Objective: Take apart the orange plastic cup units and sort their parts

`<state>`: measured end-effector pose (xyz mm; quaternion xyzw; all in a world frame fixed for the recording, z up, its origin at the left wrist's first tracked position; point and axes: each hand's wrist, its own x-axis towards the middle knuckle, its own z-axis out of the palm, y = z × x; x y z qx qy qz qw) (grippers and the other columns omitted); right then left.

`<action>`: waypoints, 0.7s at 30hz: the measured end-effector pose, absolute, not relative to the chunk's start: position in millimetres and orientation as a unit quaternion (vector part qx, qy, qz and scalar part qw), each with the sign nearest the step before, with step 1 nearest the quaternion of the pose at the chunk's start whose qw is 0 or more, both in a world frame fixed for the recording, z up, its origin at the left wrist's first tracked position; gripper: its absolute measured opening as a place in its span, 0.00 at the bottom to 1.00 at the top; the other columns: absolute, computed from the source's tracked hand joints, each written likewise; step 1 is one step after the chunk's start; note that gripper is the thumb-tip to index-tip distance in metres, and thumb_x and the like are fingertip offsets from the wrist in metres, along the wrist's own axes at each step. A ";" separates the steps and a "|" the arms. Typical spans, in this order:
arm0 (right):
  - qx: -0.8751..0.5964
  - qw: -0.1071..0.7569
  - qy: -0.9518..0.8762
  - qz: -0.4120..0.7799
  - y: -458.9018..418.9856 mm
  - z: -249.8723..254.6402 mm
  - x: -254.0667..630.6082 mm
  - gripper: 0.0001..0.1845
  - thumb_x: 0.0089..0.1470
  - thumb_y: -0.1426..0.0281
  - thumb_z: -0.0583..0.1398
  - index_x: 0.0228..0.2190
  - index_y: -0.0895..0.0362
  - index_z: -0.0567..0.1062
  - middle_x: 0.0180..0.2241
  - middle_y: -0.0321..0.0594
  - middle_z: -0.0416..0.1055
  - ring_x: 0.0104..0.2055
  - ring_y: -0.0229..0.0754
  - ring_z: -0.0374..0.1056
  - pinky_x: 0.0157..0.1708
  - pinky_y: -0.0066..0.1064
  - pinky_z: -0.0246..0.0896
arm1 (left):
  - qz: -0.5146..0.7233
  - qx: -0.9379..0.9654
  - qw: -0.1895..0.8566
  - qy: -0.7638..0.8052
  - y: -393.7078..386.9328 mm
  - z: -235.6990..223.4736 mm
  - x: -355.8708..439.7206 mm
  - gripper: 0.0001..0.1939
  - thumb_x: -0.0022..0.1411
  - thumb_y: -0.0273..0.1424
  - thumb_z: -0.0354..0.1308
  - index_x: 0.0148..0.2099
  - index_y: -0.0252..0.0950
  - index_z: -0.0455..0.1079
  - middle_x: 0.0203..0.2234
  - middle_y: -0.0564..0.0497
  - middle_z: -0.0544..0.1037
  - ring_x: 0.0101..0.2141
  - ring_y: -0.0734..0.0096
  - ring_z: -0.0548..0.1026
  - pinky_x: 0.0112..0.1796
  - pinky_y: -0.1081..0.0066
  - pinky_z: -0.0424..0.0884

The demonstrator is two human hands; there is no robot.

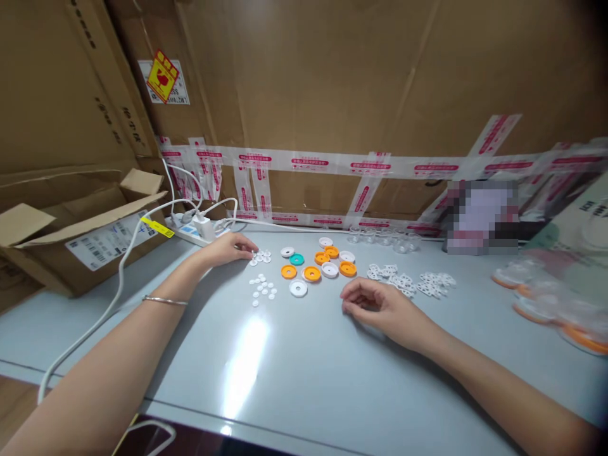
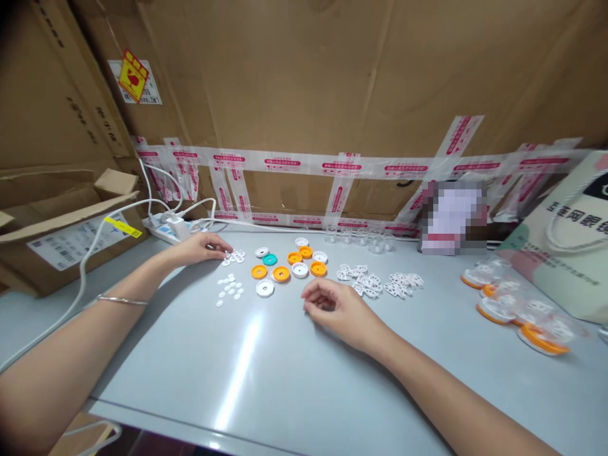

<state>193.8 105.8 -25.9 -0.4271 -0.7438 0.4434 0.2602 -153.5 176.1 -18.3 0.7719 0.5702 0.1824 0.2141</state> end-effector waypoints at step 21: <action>-0.432 0.326 -0.670 0.509 89.6 -19.5 175.8 0.14 0.47 0.60 0.60 0.28 0.54 0.61 0.26 0.35 0.71 0.31 0.38 0.68 0.34 0.30 0.61 | 0.299 0.796 0.295 0.436 84.4 -20.2 -5.9 0.07 0.57 0.31 0.54 0.33 0.36 0.74 0.27 0.53 0.76 0.28 0.75 0.71 0.30 0.77 0.64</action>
